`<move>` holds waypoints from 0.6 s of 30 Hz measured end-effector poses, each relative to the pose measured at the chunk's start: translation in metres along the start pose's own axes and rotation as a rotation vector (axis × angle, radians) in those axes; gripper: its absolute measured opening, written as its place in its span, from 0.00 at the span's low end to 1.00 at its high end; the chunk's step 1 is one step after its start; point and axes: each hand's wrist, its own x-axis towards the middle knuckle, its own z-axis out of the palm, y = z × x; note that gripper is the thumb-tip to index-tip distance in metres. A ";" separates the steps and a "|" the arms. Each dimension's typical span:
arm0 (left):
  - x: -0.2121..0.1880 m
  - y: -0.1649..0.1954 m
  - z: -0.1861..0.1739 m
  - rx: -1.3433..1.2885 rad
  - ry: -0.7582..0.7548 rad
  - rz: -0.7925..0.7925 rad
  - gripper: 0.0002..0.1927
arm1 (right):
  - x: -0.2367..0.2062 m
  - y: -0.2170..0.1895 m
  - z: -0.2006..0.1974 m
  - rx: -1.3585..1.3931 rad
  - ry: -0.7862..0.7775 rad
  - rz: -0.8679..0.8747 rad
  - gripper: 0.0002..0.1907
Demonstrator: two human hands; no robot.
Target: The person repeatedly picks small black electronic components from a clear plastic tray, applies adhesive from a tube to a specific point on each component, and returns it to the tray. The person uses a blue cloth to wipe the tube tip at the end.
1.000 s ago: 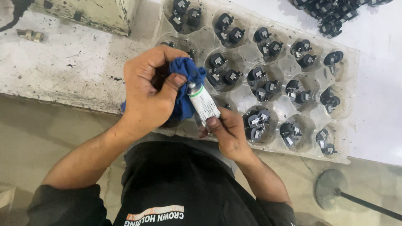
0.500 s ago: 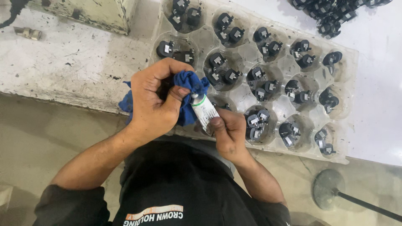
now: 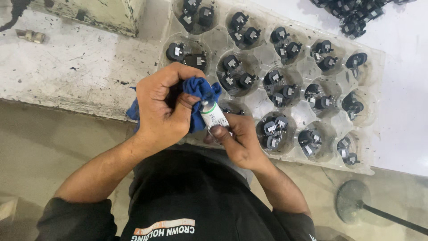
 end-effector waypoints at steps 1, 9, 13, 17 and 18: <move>0.000 0.000 -0.001 -0.021 0.001 -0.010 0.06 | -0.001 -0.001 -0.002 -0.033 0.006 -0.062 0.18; -0.004 -0.002 0.004 -0.166 -0.014 -0.084 0.05 | -0.004 -0.001 -0.002 -0.029 0.102 -0.279 0.23; -0.001 -0.001 -0.001 -0.044 -0.023 -0.040 0.05 | -0.005 0.001 -0.007 0.099 -0.021 -0.060 0.15; -0.001 -0.001 0.000 -0.020 -0.018 -0.043 0.05 | -0.002 0.007 -0.006 0.274 -0.066 0.120 0.08; -0.002 -0.001 0.000 -0.022 -0.019 -0.045 0.04 | -0.002 0.009 -0.003 0.332 -0.050 0.169 0.07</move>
